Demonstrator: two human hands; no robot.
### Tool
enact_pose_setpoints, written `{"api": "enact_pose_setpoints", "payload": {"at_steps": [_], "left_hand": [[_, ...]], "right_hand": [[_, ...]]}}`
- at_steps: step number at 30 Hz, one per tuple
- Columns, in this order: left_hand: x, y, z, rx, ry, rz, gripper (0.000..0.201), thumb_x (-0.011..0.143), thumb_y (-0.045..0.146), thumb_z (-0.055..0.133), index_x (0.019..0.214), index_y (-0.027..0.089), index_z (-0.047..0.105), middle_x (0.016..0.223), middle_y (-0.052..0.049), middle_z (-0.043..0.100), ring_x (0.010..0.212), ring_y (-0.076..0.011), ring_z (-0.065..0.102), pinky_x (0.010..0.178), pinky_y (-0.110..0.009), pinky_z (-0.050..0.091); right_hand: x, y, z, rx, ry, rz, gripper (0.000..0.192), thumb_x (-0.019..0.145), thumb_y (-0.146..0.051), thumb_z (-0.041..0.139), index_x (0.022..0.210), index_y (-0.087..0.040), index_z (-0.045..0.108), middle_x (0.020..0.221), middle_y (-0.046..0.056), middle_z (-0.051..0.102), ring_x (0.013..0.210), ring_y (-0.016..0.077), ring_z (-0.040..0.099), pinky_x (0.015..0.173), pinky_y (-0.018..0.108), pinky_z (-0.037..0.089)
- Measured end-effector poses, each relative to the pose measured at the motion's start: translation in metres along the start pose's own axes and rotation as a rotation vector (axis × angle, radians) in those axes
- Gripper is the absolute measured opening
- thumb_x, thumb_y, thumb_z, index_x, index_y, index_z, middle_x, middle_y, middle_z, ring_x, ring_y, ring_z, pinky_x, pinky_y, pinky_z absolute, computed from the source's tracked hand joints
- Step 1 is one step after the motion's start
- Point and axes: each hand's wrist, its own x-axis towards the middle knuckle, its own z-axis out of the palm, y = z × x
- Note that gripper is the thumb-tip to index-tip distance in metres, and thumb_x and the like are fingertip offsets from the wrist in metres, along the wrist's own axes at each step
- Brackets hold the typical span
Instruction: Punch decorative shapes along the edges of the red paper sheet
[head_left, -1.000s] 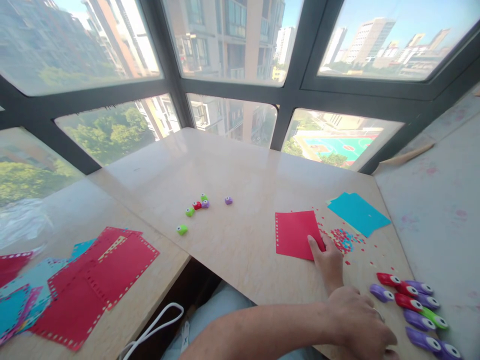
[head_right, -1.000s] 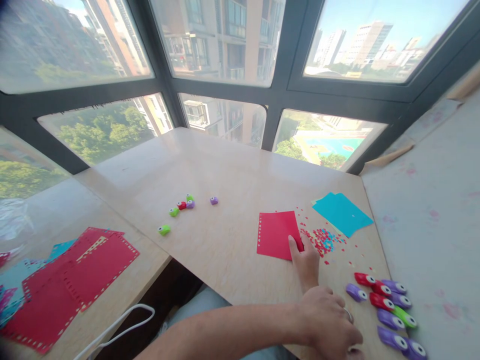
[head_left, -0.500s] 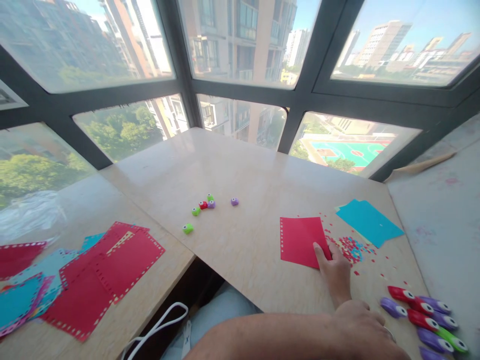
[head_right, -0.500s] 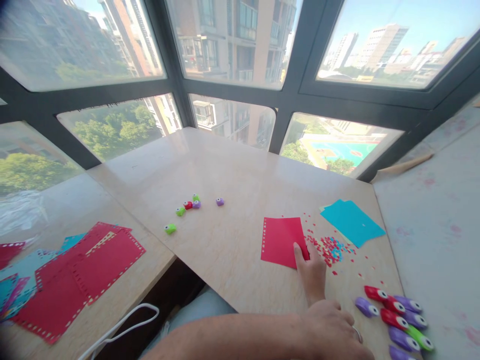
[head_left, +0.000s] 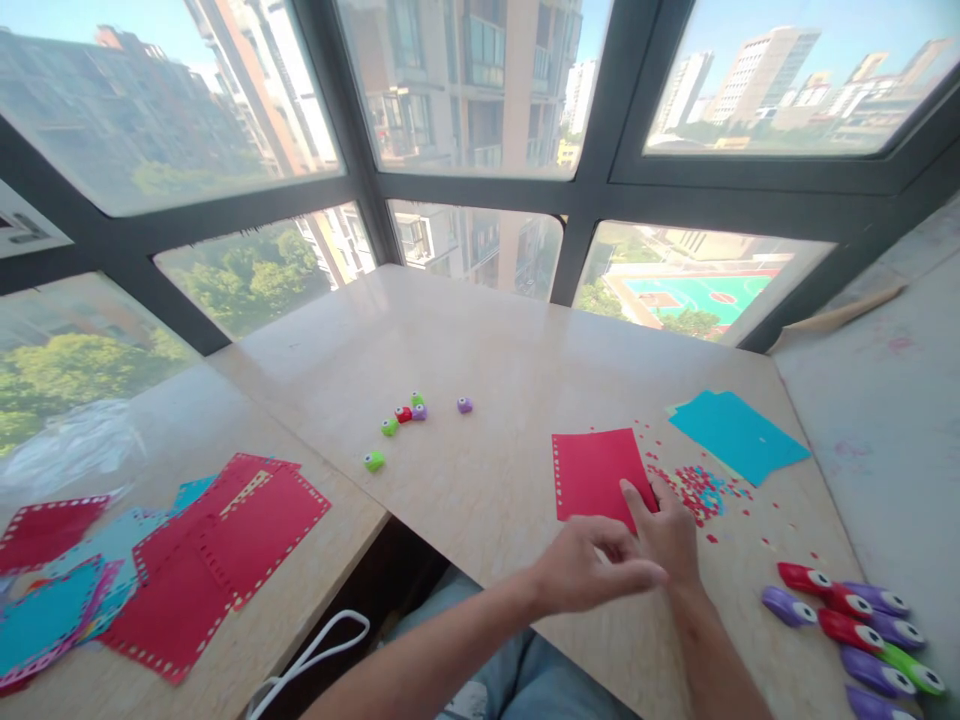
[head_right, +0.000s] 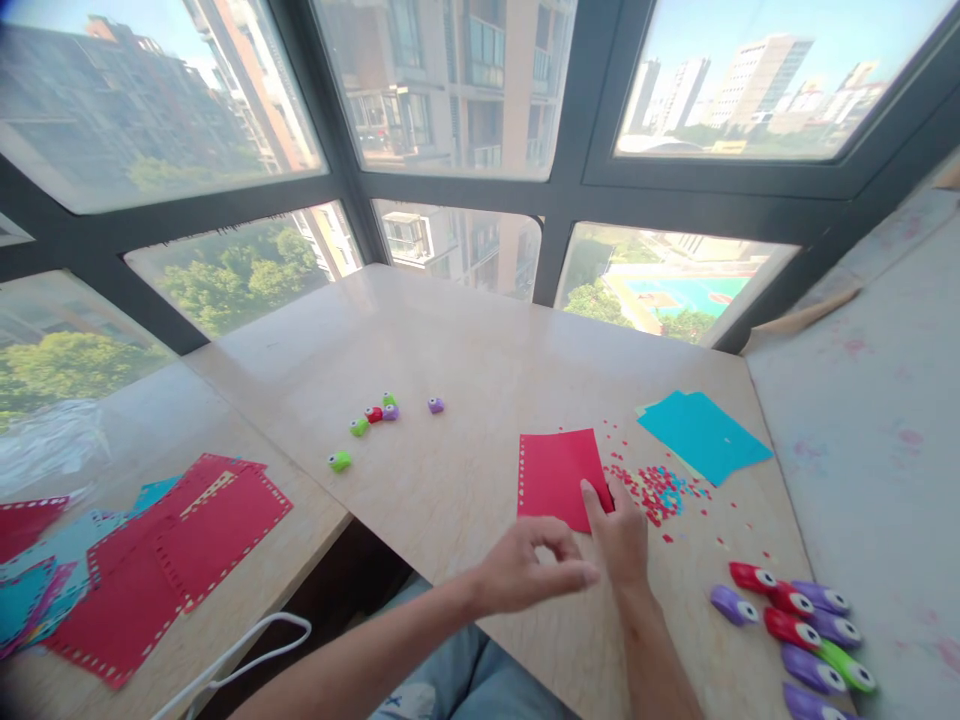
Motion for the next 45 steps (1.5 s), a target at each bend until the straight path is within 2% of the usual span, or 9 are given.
{"api": "enact_pose_setpoints", "payload": {"at_steps": [6,9,13,16,27,31,34,37,45], "left_hand": [[-0.039,0.010,-0.135,0.197,0.708,-0.064,0.042,0.075,0.057,0.066,0.069,0.015,0.063,0.065,-0.001,0.060,0.064,-0.0119,0.051,0.062,-0.023,0.041],[-0.061,0.014,-0.190,0.385,0.978,-0.061,0.038,0.080,0.052,0.060,0.076,0.016,0.067,0.077,-0.003,0.068,0.078,-0.0163,0.060,0.074,-0.026,0.047],[-0.080,0.017,-0.241,0.701,1.020,-0.169,0.040,0.089,0.044,0.042,0.095,0.017,0.071,0.095,-0.004,0.072,0.088,-0.0185,0.064,0.082,-0.026,0.048],[-0.085,0.015,-0.267,0.976,0.917,-0.256,0.038,0.087,0.040,0.041,0.091,0.017,0.071,0.100,-0.006,0.072,0.086,-0.0194,0.065,0.082,-0.027,0.049],[-0.087,0.009,-0.302,1.132,0.700,-0.373,0.028,0.082,0.039,0.052,0.081,0.019,0.071,0.098,-0.008,0.071,0.093,-0.0228,0.064,0.087,-0.031,0.047],[-0.085,0.004,-0.310,1.075,0.641,-0.503,0.031,0.078,0.041,0.058,0.094,0.016,0.068,0.099,-0.010,0.072,0.092,-0.0230,0.066,0.082,-0.030,0.048],[-0.082,-0.001,-0.315,0.988,0.576,-0.480,0.046,0.073,0.040,0.063,0.111,0.014,0.063,0.109,-0.011,0.070,0.098,-0.0224,0.067,0.084,-0.028,0.049],[-0.078,-0.004,-0.317,0.956,0.520,-0.471,0.051,0.071,0.036,0.064,0.118,0.016,0.062,0.106,-0.008,0.072,0.097,-0.0220,0.067,0.083,-0.027,0.050],[-0.068,-0.003,-0.305,1.145,0.500,-0.578,0.026,0.079,0.033,0.056,0.100,0.020,0.065,0.094,-0.007,0.071,0.087,-0.0212,0.065,0.074,-0.027,0.043]], "right_hand": [[0.000,-0.002,-0.001,0.046,0.009,-0.004,0.052,0.078,-0.064,0.052,0.089,-0.015,0.066,0.088,0.016,0.069,0.080,0.0291,0.063,0.072,0.038,0.048],[0.000,-0.003,-0.001,0.061,0.012,-0.009,0.051,0.078,-0.062,0.051,0.092,-0.015,0.065,0.091,0.016,0.070,0.083,0.0287,0.064,0.076,0.038,0.048],[0.000,-0.006,-0.003,0.083,0.004,0.008,0.046,0.079,-0.059,0.052,0.089,-0.016,0.065,0.091,0.014,0.070,0.083,0.0277,0.063,0.077,0.038,0.048],[0.000,-0.007,-0.004,0.092,0.007,0.008,0.046,0.078,-0.059,0.052,0.089,-0.016,0.065,0.090,0.013,0.069,0.082,0.0277,0.062,0.077,0.039,0.048],[-0.001,-0.009,-0.008,0.063,-0.005,-0.008,0.043,0.079,-0.060,0.053,0.082,-0.017,0.061,0.082,0.010,0.067,0.075,0.0247,0.059,0.071,0.035,0.046],[-0.001,-0.004,-0.005,0.064,0.018,0.016,0.046,0.077,-0.062,0.055,0.082,-0.017,0.063,0.083,0.012,0.068,0.075,0.0259,0.061,0.068,0.035,0.047],[0.000,-0.001,-0.002,0.061,0.022,0.014,0.048,0.077,-0.063,0.055,0.083,-0.016,0.065,0.083,0.013,0.069,0.076,0.0273,0.062,0.066,0.035,0.048],[0.000,0.001,0.000,0.064,0.036,-0.004,0.050,0.078,-0.063,0.054,0.087,-0.016,0.067,0.088,0.015,0.070,0.081,0.0292,0.064,0.069,0.037,0.050],[0.001,0.009,0.007,0.038,0.036,0.032,0.063,0.074,-0.069,0.051,0.095,-0.013,0.070,0.098,0.020,0.071,0.090,0.0339,0.066,0.079,0.045,0.052]]}}
